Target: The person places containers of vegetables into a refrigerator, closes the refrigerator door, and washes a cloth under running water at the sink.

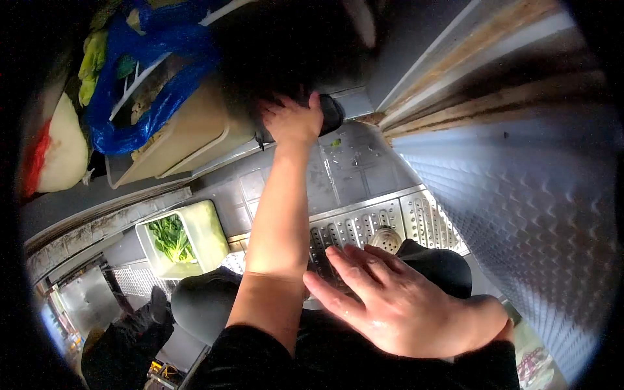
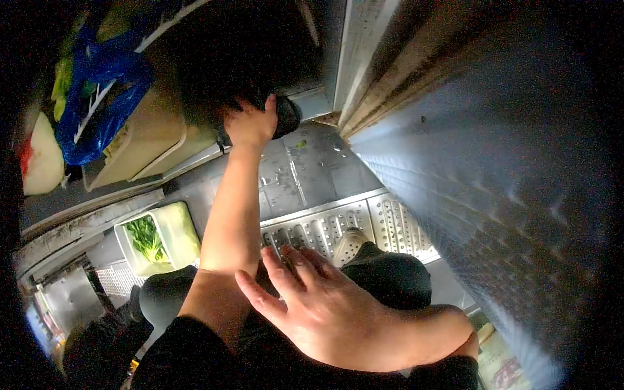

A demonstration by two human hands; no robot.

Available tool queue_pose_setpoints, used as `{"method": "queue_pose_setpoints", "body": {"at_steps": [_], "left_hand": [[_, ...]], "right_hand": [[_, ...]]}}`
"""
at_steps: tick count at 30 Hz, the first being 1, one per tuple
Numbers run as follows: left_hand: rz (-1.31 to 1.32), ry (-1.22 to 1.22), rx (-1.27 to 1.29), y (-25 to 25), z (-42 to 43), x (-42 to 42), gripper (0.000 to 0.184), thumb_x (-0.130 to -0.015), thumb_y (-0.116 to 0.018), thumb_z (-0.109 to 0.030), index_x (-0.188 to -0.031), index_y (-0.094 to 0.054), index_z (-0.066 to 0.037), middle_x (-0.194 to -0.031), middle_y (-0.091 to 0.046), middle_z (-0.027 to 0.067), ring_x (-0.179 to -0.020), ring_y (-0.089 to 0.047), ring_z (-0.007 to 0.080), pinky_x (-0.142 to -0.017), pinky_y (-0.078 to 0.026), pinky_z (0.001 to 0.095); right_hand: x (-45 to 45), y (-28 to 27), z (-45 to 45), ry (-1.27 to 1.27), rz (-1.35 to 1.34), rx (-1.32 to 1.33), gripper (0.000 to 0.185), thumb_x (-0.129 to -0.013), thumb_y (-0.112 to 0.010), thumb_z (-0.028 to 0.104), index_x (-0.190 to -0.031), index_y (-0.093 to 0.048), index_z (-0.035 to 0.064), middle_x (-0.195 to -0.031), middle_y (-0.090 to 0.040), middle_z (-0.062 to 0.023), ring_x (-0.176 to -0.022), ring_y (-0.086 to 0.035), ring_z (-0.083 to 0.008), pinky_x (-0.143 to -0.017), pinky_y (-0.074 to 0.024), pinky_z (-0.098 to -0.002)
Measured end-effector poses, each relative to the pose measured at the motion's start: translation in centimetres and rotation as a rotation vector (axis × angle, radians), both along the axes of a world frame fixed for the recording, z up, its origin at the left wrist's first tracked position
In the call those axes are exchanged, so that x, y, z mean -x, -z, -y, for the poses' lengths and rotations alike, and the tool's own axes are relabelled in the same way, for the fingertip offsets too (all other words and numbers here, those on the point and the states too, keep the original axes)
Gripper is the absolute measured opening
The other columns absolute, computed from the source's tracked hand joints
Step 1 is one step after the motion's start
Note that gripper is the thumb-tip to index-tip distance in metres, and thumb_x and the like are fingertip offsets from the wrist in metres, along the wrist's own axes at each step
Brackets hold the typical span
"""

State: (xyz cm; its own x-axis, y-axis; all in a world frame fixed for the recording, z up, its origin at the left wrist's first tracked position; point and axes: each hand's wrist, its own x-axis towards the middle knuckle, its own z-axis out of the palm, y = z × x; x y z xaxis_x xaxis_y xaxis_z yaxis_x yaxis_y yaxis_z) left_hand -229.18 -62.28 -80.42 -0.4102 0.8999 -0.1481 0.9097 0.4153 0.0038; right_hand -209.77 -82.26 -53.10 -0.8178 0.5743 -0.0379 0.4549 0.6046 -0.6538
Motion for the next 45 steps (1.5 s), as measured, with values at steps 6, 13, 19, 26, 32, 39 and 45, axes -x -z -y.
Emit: {"method": "queue_pose_setpoints", "body": {"at_steps": [6, 13, 19, 26, 32, 39, 45], "left_hand": [[0.236, -0.004, -0.270, 2.6, -7.2, 2.8, 0.107, -0.091, -0.045, -0.074, -0.157, -0.026, 0.008, -0.162, -0.023, 0.0355, -0.150, -0.026, 0.0468, -0.124, -0.022, 0.0498], [0.124, -0.108, -0.643, 6.2, -17.9, 2.6, 0.078, -0.094, -0.058, -0.059, -0.149, -0.048, -0.004, -0.148, -0.051, 0.0237, -0.136, -0.049, 0.0411, -0.114, -0.040, 0.0512], [0.280, 0.534, -0.754, 6.3, -22.1, 3.9, 0.051, -0.098, -0.063, -0.033, -0.142, -0.057, -0.008, -0.139, -0.060, 0.0195, -0.127, -0.058, 0.0376, -0.110, -0.045, 0.0503], [0.398, 0.688, -0.273, 1.2, -15.6, -2.1, 0.054, -0.099, -0.059, -0.030, -0.146, -0.053, -0.004, -0.148, -0.053, 0.0215, -0.135, -0.051, 0.0386, -0.116, -0.039, 0.0498], [0.334, 0.967, -0.289, 0.1, -1.7, -1.0, 0.057, -0.097, -0.058, -0.024, -0.147, -0.049, 0.002, -0.156, -0.043, 0.0250, -0.144, -0.041, 0.0408, -0.121, -0.032, 0.0493], [0.252, 1.080, -0.267, -1.2, 5.1, 9.6, 0.059, -0.093, -0.063, -0.026, -0.144, -0.050, 0.003, -0.150, -0.048, 0.0284, -0.137, -0.047, 0.0435, -0.115, -0.039, 0.0488], [0.458, 1.028, -0.079, -3.5, 8.6, 14.2, 0.044, -0.093, -0.056, -0.013, -0.133, -0.058, 0.003, -0.138, -0.058, 0.0254, -0.127, -0.056, 0.0408, -0.110, -0.043, 0.0471]], "right_hand": [[-0.1, 0.4, -0.7, -0.034, -0.011, 0.009, 0.054, -0.095, -0.059, 0.018, -0.146, -0.054, 0.0042, -0.139, -0.050, -0.0315, -0.117, -0.061, -0.0423, -0.104, -0.0505, -0.0495], [-1.3, 0.6, -1.3, 0.055, 0.036, 0.115, 0.049, -0.096, -0.062, 0.019, -0.143, -0.056, 0.0045, -0.139, -0.047, -0.0272, -0.124, -0.056, -0.0392, -0.106, -0.0508, -0.0499], [-1.6, 0.3, 0.1, 0.185, 0.018, 0.112, 0.055, -0.093, -0.068, 0.017, -0.146, -0.054, 0.0093, -0.141, -0.050, -0.0234, -0.119, -0.057, -0.0387, -0.107, -0.0482, -0.0492], [0.7, 0.0, -0.7, 0.055, 0.079, 0.069, 0.060, -0.095, -0.069, 0.024, -0.148, -0.050, 0.0054, -0.135, -0.053, -0.0262, -0.113, -0.063, -0.0393, -0.099, -0.0544, -0.0480], [3.2, -0.4, -0.5, 0.123, 0.107, -0.048, 0.058, -0.093, -0.063, 0.021, -0.147, -0.049, 0.0030, -0.130, -0.058, -0.0271, -0.112, -0.062, -0.0382, -0.100, -0.0505, -0.0465], [7.9, 0.2, -1.7, 0.254, 0.009, -0.026, 0.070, -0.090, -0.075, 0.028, -0.146, -0.048, -0.0026, -0.140, -0.053, -0.0313, -0.118, -0.061, -0.0479, -0.103, -0.0514, -0.0488], [15.2, 3.8, -10.0, 0.271, -0.180, -0.545, 0.074, -0.084, -0.078, 0.021, -0.146, -0.046, -0.0020, -0.152, -0.044, -0.0240, -0.140, -0.043, -0.0428, -0.117, -0.0379, -0.0492]]}}
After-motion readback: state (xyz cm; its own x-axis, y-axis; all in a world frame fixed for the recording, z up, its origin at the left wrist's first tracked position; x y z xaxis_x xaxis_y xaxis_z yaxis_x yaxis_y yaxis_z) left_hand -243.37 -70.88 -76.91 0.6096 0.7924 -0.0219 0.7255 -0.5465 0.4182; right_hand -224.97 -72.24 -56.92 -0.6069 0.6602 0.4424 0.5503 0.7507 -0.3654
